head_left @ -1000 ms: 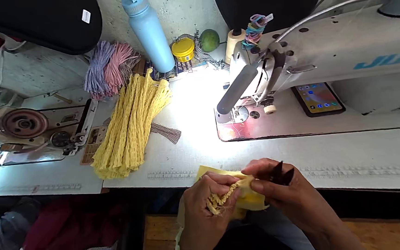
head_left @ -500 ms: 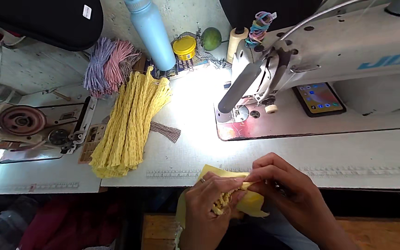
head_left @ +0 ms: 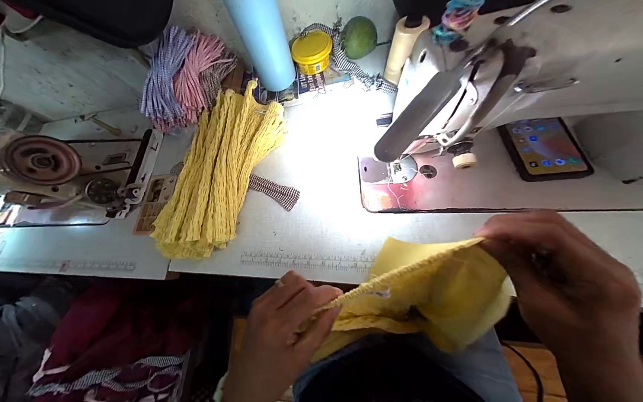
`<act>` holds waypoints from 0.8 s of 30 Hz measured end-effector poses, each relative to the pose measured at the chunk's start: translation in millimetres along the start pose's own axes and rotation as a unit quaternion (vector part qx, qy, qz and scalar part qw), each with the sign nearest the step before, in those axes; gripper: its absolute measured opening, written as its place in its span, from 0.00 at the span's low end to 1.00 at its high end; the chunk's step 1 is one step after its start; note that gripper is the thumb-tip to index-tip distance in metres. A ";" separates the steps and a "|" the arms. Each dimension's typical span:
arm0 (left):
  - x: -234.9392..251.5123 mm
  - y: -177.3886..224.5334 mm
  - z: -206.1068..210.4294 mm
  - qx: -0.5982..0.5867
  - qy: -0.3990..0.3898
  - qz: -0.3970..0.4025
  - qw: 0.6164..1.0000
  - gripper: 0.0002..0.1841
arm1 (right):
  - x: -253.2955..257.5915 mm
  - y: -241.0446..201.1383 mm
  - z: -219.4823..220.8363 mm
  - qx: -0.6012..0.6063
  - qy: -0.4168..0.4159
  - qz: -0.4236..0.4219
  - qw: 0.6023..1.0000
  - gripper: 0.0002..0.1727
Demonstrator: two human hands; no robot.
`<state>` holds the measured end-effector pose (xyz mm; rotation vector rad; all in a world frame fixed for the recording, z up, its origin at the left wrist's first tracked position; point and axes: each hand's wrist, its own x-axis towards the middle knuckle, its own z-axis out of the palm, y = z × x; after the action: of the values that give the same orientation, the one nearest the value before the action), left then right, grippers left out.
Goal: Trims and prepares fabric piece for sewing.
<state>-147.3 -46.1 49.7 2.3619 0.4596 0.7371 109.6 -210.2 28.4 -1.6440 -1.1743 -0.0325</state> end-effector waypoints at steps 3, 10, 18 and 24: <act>-29.9 -0.7 -37.4 -0.130 -0.036 -0.074 0.988 0.08 | 4.2 -3.4 21.7 -0.003 -0.002 -0.007 1.000 0.12; -110.8 -0.5 -138.9 -0.249 0.072 -0.136 0.956 0.12 | -39.1 -45.0 127.4 0.126 -0.175 -0.100 0.971 0.09; -167.0 -10.0 -155.0 0.174 0.165 -0.254 0.937 0.12 | -41.4 -55.5 254.7 -0.051 -0.721 0.054 0.689 0.17; -191.8 -47.2 -158.4 0.346 0.217 -0.200 0.891 0.18 | -62.4 -63.3 310.0 -0.131 -0.776 0.105 0.608 0.28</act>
<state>-400.1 -31.4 48.1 2.5629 1.5757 1.0168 -122.8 -23.5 -94.5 -1.9140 -2.2161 1.8017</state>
